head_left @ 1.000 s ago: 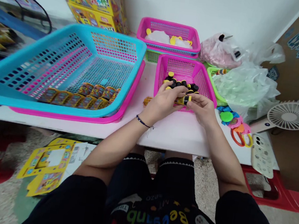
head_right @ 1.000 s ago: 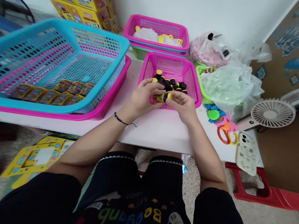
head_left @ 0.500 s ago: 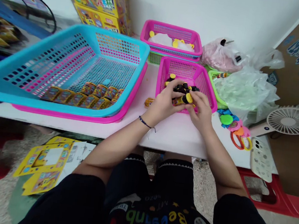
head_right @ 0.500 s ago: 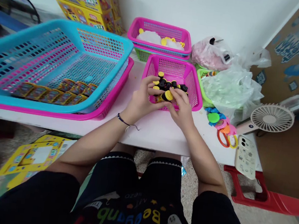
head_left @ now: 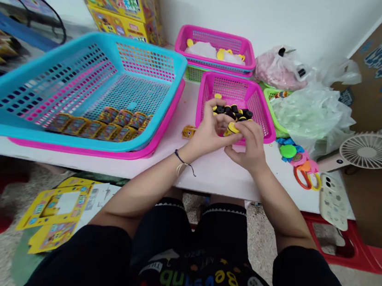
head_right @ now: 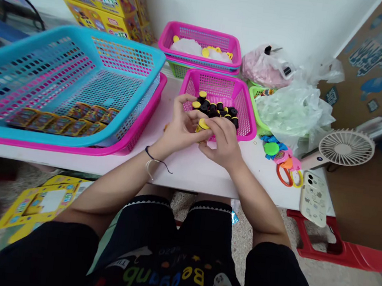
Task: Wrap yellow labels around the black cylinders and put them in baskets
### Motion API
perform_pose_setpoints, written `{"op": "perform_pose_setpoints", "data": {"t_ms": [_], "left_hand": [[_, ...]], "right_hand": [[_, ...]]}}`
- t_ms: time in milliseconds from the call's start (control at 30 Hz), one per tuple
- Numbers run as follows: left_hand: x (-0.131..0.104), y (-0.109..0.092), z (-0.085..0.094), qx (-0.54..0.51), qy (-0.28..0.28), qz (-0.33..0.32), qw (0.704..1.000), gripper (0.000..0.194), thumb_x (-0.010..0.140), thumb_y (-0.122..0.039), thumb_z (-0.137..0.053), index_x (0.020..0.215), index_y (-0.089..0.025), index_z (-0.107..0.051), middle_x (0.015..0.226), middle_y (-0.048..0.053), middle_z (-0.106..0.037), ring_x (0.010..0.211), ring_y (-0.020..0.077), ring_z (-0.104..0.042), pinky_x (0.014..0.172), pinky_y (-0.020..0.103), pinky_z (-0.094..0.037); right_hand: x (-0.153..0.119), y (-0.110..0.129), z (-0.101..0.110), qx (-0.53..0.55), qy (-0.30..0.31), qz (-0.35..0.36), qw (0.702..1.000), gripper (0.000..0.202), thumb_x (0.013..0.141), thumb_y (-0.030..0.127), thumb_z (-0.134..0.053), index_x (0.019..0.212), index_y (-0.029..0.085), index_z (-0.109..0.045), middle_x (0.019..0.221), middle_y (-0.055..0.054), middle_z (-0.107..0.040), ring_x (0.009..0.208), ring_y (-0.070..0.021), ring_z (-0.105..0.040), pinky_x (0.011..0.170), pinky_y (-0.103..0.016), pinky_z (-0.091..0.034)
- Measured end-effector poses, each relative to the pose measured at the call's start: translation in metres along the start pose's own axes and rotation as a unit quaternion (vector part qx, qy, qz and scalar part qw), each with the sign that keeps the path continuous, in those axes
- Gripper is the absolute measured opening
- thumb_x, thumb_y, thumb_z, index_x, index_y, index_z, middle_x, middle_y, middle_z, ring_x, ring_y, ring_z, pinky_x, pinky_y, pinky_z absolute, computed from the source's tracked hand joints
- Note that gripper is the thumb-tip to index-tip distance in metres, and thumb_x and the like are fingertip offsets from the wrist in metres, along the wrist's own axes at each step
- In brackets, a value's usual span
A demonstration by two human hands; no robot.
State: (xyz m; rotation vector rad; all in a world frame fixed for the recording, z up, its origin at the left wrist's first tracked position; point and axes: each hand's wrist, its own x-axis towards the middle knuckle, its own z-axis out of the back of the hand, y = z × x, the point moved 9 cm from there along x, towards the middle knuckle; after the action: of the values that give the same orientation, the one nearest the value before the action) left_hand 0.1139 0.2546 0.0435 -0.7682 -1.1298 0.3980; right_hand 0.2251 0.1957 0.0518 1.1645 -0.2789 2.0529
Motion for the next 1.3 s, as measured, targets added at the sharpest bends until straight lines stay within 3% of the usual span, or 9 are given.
{"op": "perform_pose_setpoints", "data": {"t_ms": [133, 233, 400, 600, 733, 933, 1033, 1167, 1300], "left_hand": [[-0.006, -0.004, -0.017, -0.073, 0.126, 0.032, 0.989, 0.055, 0.1, -0.033, -0.064, 0.142, -0.029, -0.029, 0.092, -0.002, -0.074, 0.075, 0.0145, -0.078, 0.065, 0.025, -0.061], [-0.013, -0.003, -0.026, -0.153, 0.199, 0.114, 0.961, 0.057, 0.098, -0.031, -0.064, 0.142, -0.029, -0.029, 0.081, -0.005, -0.07, 0.072, 0.0159, -0.078, 0.063, 0.026, -0.061], [-0.013, -0.001, -0.028, -0.254, 0.169, 0.174, 0.936, 0.07, 0.086, -0.024, -0.072, 0.141, -0.029, -0.029, 0.08, -0.008, -0.067, 0.067, 0.0128, -0.073, 0.061, 0.024, -0.055], [-0.018, -0.007, -0.044, -0.38, 0.207, 0.187, 0.882, 0.087, 0.084, -0.034, -0.078, 0.149, -0.026, -0.021, 0.061, -0.016, -0.052, 0.047, 0.0082, -0.057, 0.053, 0.021, -0.044], [-0.015, -0.008, -0.038, -0.327, 0.195, 0.164, 0.91, 0.097, 0.08, -0.032, -0.082, 0.15, -0.028, -0.016, 0.068, -0.014, -0.055, 0.053, 0.0089, -0.059, 0.053, 0.02, -0.041], [-0.008, -0.013, -0.03, -0.215, 0.17, 0.094, 0.957, 0.087, 0.074, -0.021, -0.079, 0.14, -0.027, -0.024, 0.076, -0.01, -0.045, 0.055, 0.0066, -0.05, 0.051, 0.02, -0.032], [-0.007, -0.013, -0.03, -0.191, 0.161, 0.084, 0.965, 0.083, 0.073, -0.023, -0.076, 0.138, -0.027, -0.024, 0.081, -0.008, -0.044, 0.057, 0.0068, -0.05, 0.051, 0.02, -0.032], [-0.008, -0.013, -0.029, -0.165, 0.167, 0.068, 0.97, 0.081, 0.075, -0.021, -0.071, 0.139, -0.027, -0.021, 0.076, -0.009, -0.044, 0.055, 0.0085, -0.05, 0.05, 0.021, -0.034], [-0.008, -0.006, -0.026, -0.13, 0.191, 0.063, 0.971, 0.082, 0.08, -0.027, -0.072, 0.144, -0.026, -0.021, 0.077, -0.007, -0.052, 0.059, 0.0114, -0.058, 0.053, 0.023, -0.044]], "right_hand": [[-0.003, 0.017, 0.005, 0.044, -0.03, 0.034, 0.998, 0.072, 0.08, 0.027, -0.073, 0.147, 0.033, -0.048, 0.132, -0.009, -0.067, 0.127, -0.0342, -0.066, 0.113, -0.06, -0.052], [-0.002, 0.016, -0.001, 0.04, 0.008, 0.01, 0.999, 0.068, 0.078, 0.031, -0.073, 0.143, 0.032, -0.053, 0.131, -0.01, -0.068, 0.127, -0.0362, -0.065, 0.113, -0.062, -0.052], [0.004, 0.031, 0.006, -0.009, -0.037, 0.083, 0.996, 0.064, 0.081, 0.028, -0.071, 0.142, 0.03, -0.055, 0.121, -0.009, -0.072, 0.116, -0.033, -0.071, 0.102, -0.057, -0.06], [0.006, 0.049, 0.016, 0.034, -0.084, 0.151, 0.984, 0.073, 0.083, 0.023, -0.072, 0.152, 0.026, -0.047, 0.118, -0.007, -0.072, 0.112, -0.0277, -0.072, 0.099, -0.052, -0.063], [0.003, 0.05, 0.019, 0.003, -0.082, 0.173, 0.981, 0.074, 0.085, 0.023, -0.072, 0.153, 0.029, -0.045, 0.12, -0.006, -0.071, 0.115, -0.0269, -0.07, 0.109, -0.056, -0.059], [0.002, 0.055, 0.021, -0.031, -0.091, 0.22, 0.971, 0.065, 0.086, 0.021, -0.073, 0.147, 0.027, -0.052, 0.113, -0.004, -0.071, 0.105, -0.0224, -0.069, 0.114, -0.055, -0.057], [0.001, 0.055, 0.02, -0.044, -0.089, 0.226, 0.969, 0.061, 0.087, 0.021, -0.072, 0.145, 0.028, -0.054, 0.114, -0.004, -0.069, 0.106, -0.022, -0.067, 0.115, -0.056, -0.056], [-0.003, 0.043, 0.008, -0.066, -0.03, 0.186, 0.98, 0.058, 0.088, 0.022, -0.068, 0.143, 0.035, -0.053, 0.117, -0.003, -0.066, 0.111, -0.0235, -0.066, 0.117, -0.061, -0.053], [-0.007, 0.033, -0.004, -0.074, 0.005, 0.166, 0.983, 0.055, 0.089, 0.023, -0.066, 0.141, 0.035, -0.054, 0.118, -0.005, -0.065, 0.115, -0.0258, -0.064, 0.117, -0.064, -0.051]]}}
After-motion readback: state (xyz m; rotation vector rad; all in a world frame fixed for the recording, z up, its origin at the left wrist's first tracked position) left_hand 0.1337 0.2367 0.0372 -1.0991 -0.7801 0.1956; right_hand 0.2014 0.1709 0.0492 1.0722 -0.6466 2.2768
